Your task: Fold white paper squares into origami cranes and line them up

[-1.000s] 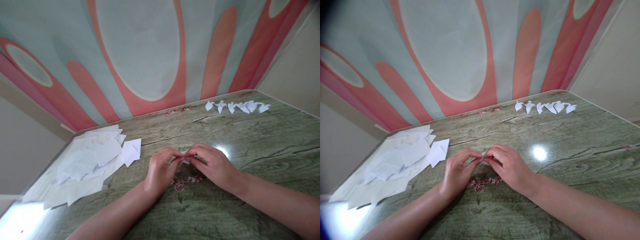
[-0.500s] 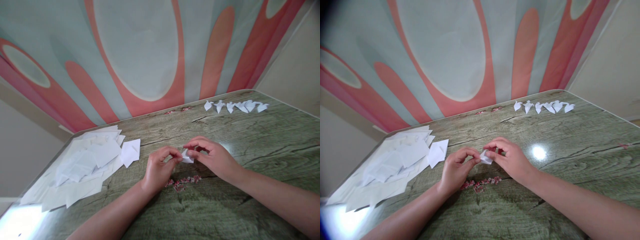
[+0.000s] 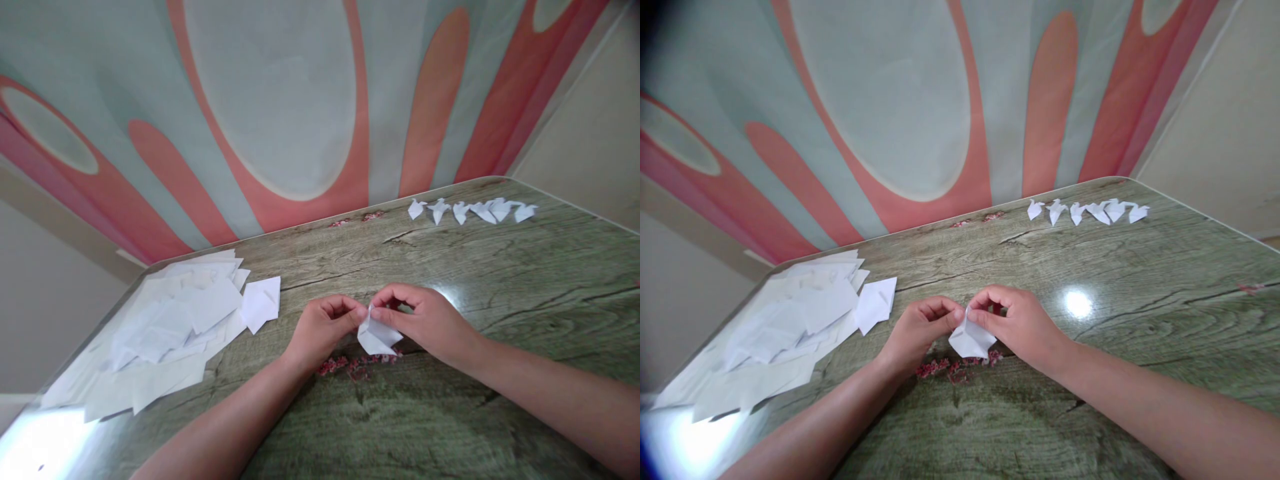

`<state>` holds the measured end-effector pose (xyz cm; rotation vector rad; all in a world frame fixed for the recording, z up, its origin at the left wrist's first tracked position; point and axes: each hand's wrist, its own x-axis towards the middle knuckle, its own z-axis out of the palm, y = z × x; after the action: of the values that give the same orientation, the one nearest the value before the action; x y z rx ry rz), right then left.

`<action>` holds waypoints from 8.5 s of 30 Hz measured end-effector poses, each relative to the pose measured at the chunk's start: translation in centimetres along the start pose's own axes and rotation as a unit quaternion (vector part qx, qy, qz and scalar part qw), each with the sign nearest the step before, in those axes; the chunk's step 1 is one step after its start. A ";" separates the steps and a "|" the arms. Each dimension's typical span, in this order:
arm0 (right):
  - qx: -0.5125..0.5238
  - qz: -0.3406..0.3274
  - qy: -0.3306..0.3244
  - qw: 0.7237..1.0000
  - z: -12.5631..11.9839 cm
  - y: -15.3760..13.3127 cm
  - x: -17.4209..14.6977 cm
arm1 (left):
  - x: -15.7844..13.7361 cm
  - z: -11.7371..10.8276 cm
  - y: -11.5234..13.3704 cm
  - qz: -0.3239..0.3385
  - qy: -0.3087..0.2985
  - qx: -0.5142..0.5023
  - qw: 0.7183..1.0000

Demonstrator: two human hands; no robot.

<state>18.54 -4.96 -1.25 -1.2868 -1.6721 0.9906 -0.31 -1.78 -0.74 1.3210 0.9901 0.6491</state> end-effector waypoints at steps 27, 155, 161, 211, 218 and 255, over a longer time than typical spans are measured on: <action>0.032 0.014 -0.004 0.999 0.1 -0.4 -0.3 | 0.0 0.3 0.1 -0.037 -0.025 -0.046 0.998; 0.043 0.077 0.002 0.996 0.3 0.3 -0.2 | -1.3 0.9 0.1 0.125 0.107 0.299 0.940; 0.062 0.096 0.006 0.993 0.2 0.7 -0.1 | -1.3 1.3 0.3 0.065 0.024 0.203 0.977; -0.317 -0.307 0.141 0.886 -0.3 0.6 -0.2 | -0.6 0.5 0.0 -0.129 -0.095 -0.214 0.964; -0.199 -0.236 0.093 0.947 -0.4 2.0 0.5 | -0.6 0.5 0.2 -0.146 -0.085 -0.220 0.961; -0.109 -0.096 0.026 0.989 -0.8 1.6 0.6 | -0.4 0.7 0.4 -0.106 -0.040 -0.085 0.990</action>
<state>19.69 -4.00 -2.30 -1.2502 -1.8638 0.6681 0.19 -2.42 -0.24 1.0663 0.9732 0.5026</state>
